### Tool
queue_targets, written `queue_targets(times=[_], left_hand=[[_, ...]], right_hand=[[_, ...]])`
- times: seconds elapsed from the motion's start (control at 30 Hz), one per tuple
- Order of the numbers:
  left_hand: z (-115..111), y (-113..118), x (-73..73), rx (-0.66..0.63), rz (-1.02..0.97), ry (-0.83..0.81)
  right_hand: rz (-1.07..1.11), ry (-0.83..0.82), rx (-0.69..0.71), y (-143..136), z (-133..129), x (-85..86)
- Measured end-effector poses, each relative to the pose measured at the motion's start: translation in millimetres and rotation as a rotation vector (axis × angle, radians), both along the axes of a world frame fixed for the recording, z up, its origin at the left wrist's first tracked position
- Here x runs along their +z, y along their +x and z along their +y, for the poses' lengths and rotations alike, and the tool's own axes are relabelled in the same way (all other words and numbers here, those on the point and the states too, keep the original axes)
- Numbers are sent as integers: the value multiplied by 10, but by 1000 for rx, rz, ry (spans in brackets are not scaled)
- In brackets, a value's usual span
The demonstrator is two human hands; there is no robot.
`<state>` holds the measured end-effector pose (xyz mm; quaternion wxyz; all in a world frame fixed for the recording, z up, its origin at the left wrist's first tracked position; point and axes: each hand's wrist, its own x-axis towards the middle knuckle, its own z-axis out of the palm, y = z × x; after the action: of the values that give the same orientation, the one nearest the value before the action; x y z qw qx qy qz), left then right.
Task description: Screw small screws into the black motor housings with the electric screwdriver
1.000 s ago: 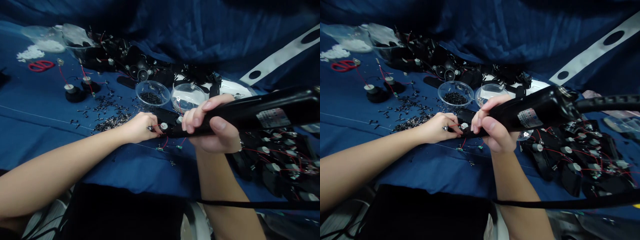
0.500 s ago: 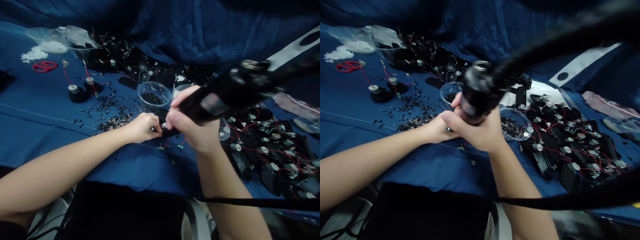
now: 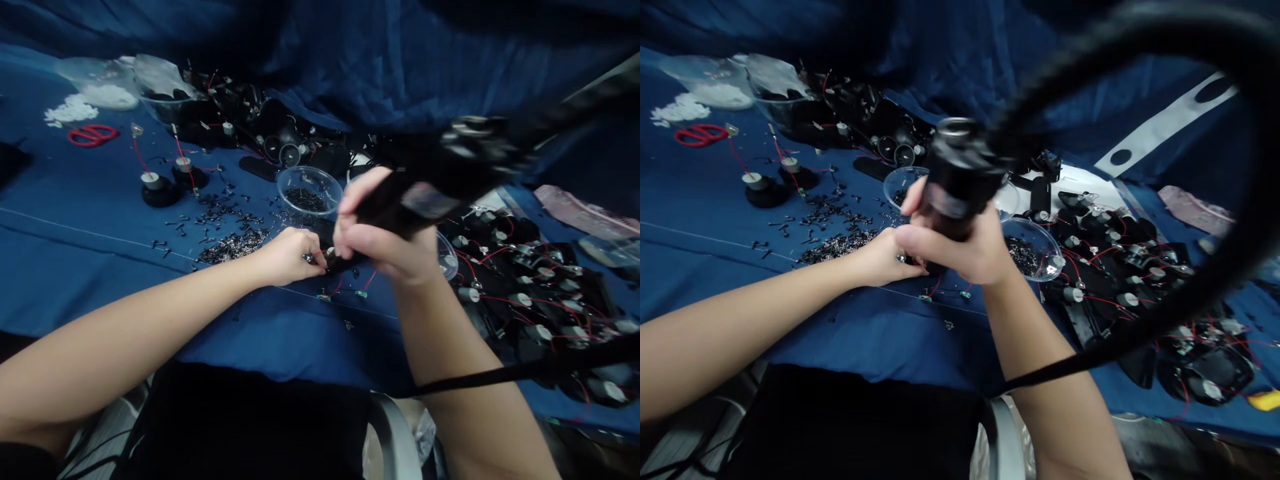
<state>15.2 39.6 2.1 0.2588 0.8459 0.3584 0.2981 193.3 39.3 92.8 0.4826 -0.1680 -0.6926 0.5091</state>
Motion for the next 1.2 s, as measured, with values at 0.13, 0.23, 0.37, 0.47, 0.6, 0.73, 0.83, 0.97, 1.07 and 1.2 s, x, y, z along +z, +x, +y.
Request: queue_targets(times=[0.13, 0.23, 0.37, 0.47, 0.6, 0.73, 0.83, 0.97, 1.07, 1.2], left_hand=[[8, -17, 29, -14, 54, 24], [20, -81, 81, -28, 85, 83], [33, -195, 141, -41, 200, 182], [12, -230, 154, -84, 264, 204], [-91, -153, 173, -77, 383, 254], [-292, 36, 269, 33, 565, 250], [-452, 163, 378, 155, 647, 128], [-507, 200, 474, 134, 634, -4], [-344, 62, 507, 68, 544, -58], [-3, -419, 623, 282, 514, -11]], right_hand=[[251, 43, -114, 244, -45, 72], [280, 60, -225, 393, -47, 28], [382, 56, -304, 409, -6, -193], [424, -4, -328, 341, 4, -315], [440, -22, -331, 305, -10, -362], [422, 1, -303, 323, -16, -389], [414, 13, -283, 327, -22, -406], [408, 5, -295, 347, -61, -402], [369, 4, -298, 396, -61, -407], [380, -5, -354, 437, 12, -425]])
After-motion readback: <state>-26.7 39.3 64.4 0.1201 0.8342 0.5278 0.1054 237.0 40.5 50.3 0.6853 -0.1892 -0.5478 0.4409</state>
